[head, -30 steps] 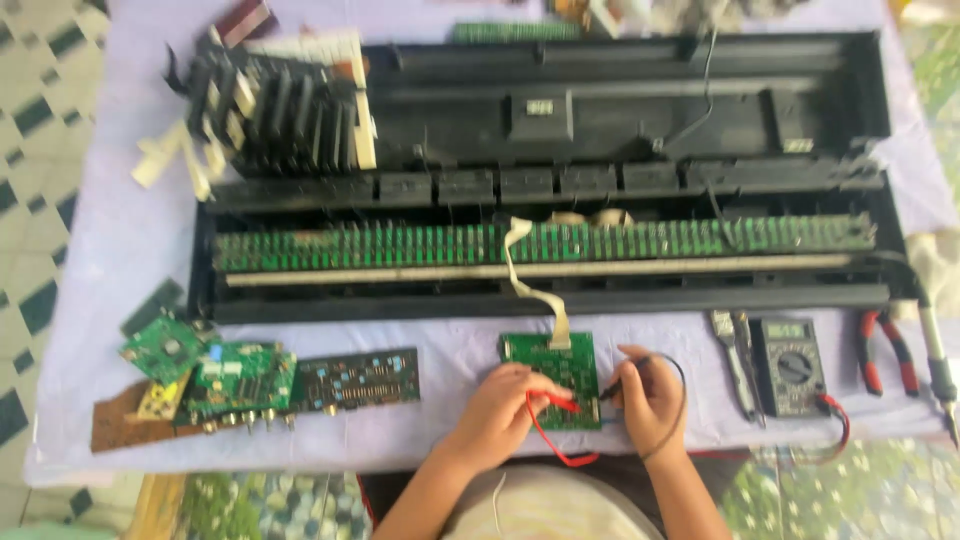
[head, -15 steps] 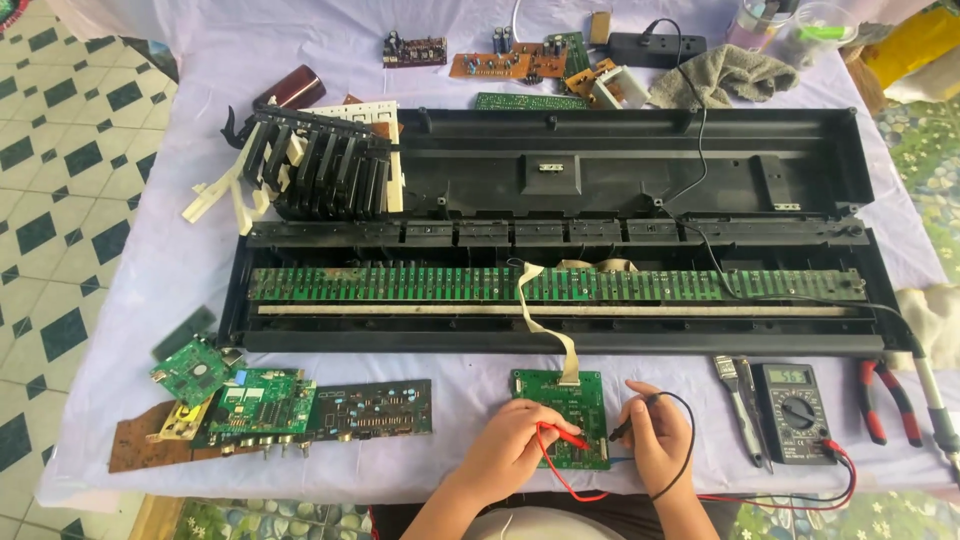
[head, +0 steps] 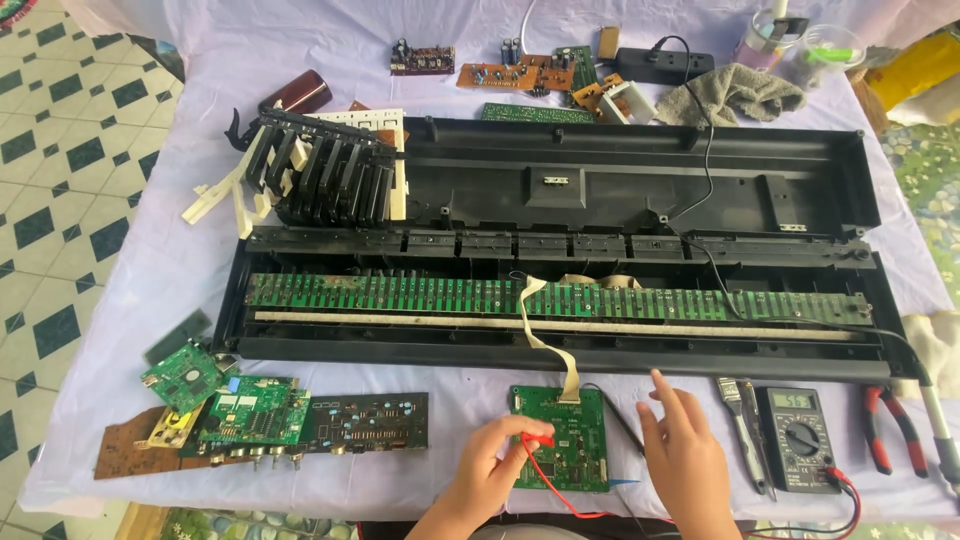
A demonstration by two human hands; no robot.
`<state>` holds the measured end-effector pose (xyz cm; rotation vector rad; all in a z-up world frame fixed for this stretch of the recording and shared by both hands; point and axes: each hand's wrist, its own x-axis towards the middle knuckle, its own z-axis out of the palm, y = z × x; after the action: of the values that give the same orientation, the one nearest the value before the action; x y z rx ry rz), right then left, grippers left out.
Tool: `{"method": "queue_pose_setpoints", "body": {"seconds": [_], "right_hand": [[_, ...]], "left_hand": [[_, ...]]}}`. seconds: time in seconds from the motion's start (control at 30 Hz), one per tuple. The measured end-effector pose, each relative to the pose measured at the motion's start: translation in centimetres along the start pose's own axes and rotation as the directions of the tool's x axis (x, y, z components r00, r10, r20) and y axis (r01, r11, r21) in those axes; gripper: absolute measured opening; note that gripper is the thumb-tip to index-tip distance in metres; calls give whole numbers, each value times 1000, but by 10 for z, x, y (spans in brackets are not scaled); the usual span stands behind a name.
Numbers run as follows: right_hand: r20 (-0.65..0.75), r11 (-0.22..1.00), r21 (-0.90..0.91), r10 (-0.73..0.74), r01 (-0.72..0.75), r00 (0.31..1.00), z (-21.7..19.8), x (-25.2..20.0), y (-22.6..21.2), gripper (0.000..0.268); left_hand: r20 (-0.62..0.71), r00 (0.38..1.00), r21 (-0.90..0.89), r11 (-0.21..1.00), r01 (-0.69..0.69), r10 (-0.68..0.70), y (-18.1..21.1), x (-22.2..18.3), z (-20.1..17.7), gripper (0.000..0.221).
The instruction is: Testing a circuit board from an electronic keyboard using a digital multimeter to identify faulty components.
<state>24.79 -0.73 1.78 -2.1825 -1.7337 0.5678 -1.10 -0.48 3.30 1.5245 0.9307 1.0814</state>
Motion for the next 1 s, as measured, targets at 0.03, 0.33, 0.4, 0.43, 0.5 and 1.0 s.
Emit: {"method": "queue_pose_setpoints", "body": {"seconds": [0.03,0.33,0.4,0.43,0.5,1.0], "right_hand": [[-106,991,101,-72,83,992,-3,-5,-4,49],[-87,683,30,-726,730,682,18,-34,-36,39],[-119,696,-73,-717,715,686,18,-33,-28,35],[-139,729,-66,-683,682,717,16,-31,-22,37],[-147,751,-52,-658,658,739,4,-25,-14,39],[-325,979,123,-117,165,938,26,5,35,31]], "left_hand": [[-45,994,-17,995,-103,102,4,1,1,15],[30,919,36,918,-395,394,26,-6,13,13],[40,902,107,896,-431,429,23,-18,6,14],[53,913,242,882,-405,405,20,-28,-1,18],[47,928,380,852,-360,371,18,-52,-13,24],[-409,-61,-830,344,439,-910,7,-111,-65,50]]}}
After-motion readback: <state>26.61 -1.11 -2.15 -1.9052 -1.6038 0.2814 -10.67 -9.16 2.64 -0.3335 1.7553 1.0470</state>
